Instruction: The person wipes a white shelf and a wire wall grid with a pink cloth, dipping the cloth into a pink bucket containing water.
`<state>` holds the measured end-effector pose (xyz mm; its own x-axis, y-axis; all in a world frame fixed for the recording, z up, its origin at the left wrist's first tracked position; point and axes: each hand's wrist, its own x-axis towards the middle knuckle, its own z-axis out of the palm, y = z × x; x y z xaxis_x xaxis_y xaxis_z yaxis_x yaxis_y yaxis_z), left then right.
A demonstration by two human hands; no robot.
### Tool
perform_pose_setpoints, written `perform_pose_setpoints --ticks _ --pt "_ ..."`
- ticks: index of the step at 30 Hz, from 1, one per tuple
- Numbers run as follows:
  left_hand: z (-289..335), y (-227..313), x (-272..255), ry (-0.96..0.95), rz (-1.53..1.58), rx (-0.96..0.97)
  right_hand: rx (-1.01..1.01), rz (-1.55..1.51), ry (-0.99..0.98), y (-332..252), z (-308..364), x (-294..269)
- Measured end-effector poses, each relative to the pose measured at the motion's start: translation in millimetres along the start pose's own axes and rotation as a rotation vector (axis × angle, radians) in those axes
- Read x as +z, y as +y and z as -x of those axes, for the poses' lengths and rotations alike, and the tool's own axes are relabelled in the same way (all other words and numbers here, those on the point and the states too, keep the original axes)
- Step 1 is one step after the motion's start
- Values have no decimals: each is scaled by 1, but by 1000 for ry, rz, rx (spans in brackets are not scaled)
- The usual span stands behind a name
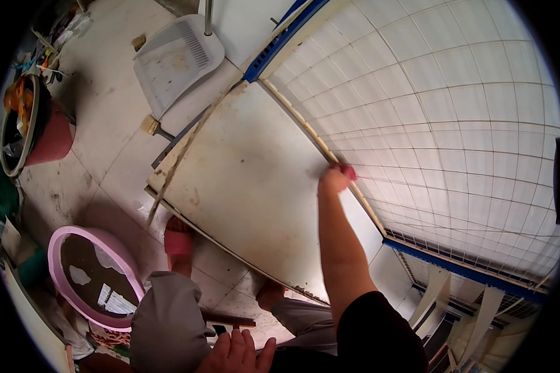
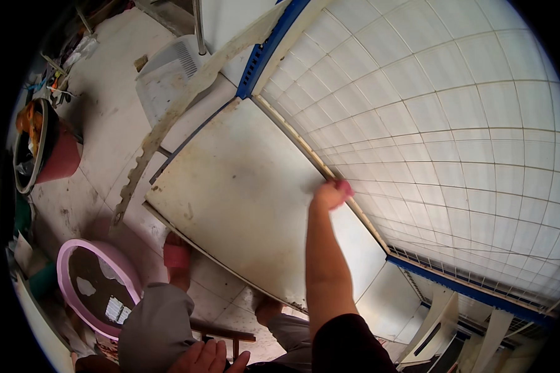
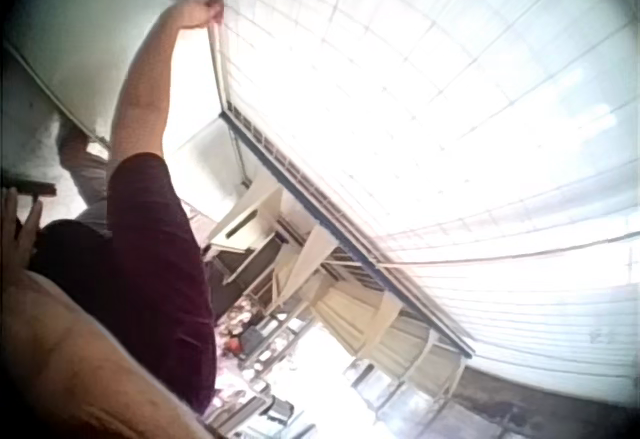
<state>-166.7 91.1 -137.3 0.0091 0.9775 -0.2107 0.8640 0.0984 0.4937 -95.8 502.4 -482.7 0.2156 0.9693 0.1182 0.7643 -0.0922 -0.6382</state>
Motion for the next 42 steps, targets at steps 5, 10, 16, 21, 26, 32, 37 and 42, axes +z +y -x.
perform_pose_setpoints --ticks 5,10,16,21,26,32,37,42 --pt "-9 7 6 -19 -4 -2 -699 -95 -424 -63 86 57" --pt "-11 8 5 -31 23 -2 -1106 113 -512 -121 84 55" --pt "-12 8 5 -40 91 6 -1036 370 -554 -2 9 -32" --pt "-7 5 5 -35 74 -2 -702 531 -351 106 -26 -97" --pt "-5 3 4 -35 60 -33 -371 637 -268 94 -24 -80" --pt "-11 6 1 -42 45 -1 -990 140 -463 -58 118 -8" --pt "-14 7 -1 -53 31 13 -1012 148 -874 -77 176 -28" --pt "-13 11 0 -45 50 8 -622 327 -510 38 52 -55"
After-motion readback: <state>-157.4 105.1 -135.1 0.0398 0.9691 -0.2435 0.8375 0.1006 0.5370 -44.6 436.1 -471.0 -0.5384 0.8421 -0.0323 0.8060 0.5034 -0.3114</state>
